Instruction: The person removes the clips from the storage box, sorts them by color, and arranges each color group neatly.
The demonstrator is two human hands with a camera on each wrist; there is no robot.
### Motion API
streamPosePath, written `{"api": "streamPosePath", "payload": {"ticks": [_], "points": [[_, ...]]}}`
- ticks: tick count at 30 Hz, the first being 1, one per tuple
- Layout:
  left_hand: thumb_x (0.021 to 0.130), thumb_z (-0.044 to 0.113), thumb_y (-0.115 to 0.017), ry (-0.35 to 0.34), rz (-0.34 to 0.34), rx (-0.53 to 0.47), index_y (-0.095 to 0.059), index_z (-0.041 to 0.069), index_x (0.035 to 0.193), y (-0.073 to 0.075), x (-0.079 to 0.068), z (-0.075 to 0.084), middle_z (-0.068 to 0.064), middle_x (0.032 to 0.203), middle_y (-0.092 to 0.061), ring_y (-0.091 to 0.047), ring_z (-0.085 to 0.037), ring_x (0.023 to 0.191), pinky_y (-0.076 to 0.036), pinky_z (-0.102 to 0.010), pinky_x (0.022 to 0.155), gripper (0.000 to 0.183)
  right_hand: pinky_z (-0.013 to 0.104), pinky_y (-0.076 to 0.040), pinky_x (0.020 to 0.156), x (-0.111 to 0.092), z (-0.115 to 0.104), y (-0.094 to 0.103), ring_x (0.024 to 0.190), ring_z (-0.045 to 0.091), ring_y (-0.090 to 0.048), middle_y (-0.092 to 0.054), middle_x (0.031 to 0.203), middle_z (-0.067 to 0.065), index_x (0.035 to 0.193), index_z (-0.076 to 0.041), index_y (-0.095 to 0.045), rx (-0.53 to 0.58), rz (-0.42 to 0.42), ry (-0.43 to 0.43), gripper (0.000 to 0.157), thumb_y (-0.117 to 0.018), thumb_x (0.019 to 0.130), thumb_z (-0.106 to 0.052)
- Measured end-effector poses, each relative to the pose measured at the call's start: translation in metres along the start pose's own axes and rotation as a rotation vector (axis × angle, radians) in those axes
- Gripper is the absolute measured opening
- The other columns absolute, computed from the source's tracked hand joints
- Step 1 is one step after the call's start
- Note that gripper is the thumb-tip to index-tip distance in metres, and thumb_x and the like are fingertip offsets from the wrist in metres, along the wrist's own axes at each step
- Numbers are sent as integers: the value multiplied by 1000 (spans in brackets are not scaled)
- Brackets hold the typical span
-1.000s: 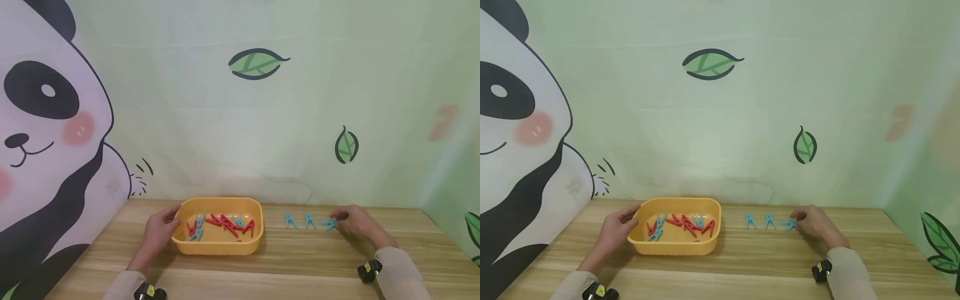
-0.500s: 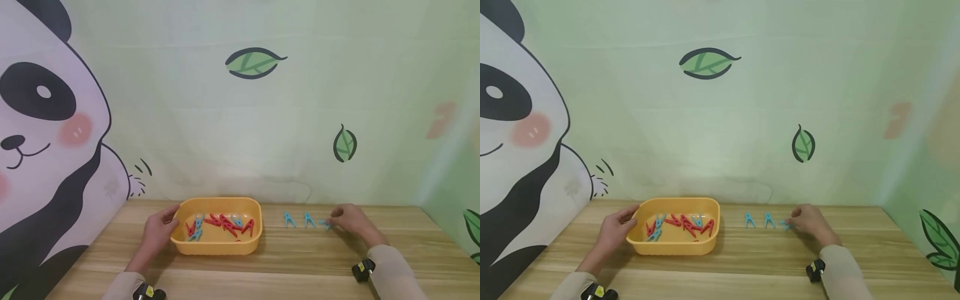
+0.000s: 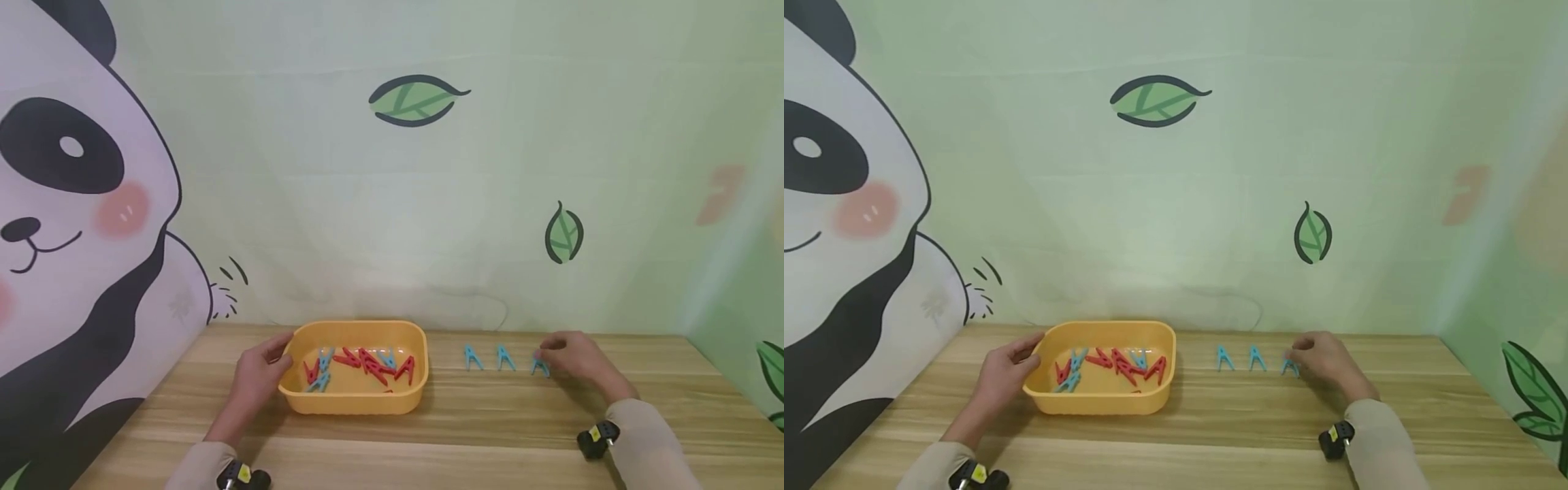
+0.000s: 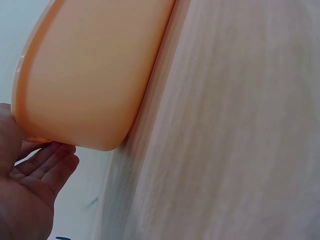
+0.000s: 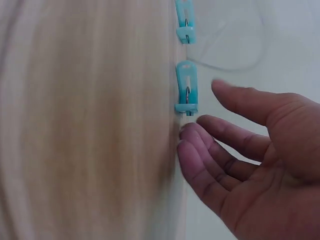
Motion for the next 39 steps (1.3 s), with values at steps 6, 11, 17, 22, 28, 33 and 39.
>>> {"api": "streamPosePath", "payload": {"ticks": [6,11,17,22,28,33,39], "points": [[98,-3,-62,-15,1,3,-61,-14,139,0,0,2,-32,135,-64,-64,-46,125,-53,-50,104,43,43,-63,80,0,-1,-5,89,25,-69,-71,107,20,115,11,-68,52,-29,-43,34,-76,97,-16],[98,-3,-62,-14,2,6,-61,-13,139,0,0,1,-31,135,-65,-65,-46,125,-54,-49,104,42,41,-64,78,1,-2,-5,89,26,-69,-71,107,22,117,14,-67,67,-7,-23,34,-75,96,-11],[99,-2,-62,-3,-1,4,-60,-13,140,1,-1,0,-31,137,-64,-64,-46,126,-53,-51,105,43,41,-64,77,2,-2,-5,91,27,-70,-71,109,24,118,15,-66,69,6,-10,36,-74,97,-12],[99,-2,-61,-2,-1,6,-60,-13,141,1,0,-1,-31,136,-65,-64,-46,125,-53,-51,104,43,42,-65,78,2,-2,-5,92,28,-70,-70,110,25,119,15,-66,75,5,-22,36,-74,97,-13],[99,-4,-60,-2,0,-11,-60,-12,141,0,0,-3,-31,135,-65,-65,-46,125,-54,-49,104,43,47,-63,83,1,-3,-2,96,33,-69,-68,116,30,123,15,-64,15,16,-49,42,-71,100,-19],[100,-3,-60,17,-3,-7,-59,-11,143,1,0,-4,-31,136,-65,-64,-46,126,-53,-49,104,44,58,-58,92,0,-21,5,106,43,-67,-70,115,30,123,16,-64,-15,70,28,42,-70,100,-19],[99,-2,-60,21,-2,-15,-59,-11,143,1,0,-4,-30,136,-65,-64,-45,125,-53,-50,105,44,57,-59,92,-1,-58,9,108,43,-68,-72,114,25,123,12,-66,7,113,131,39,-71,101,-19]]}}
Point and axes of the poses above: each hand's wrist, its own x-axis towards the middle knuckle, its own y-axis out of the back of the hand, z = x × y, the point moved 10 cm from there along x, towards the middle knuckle
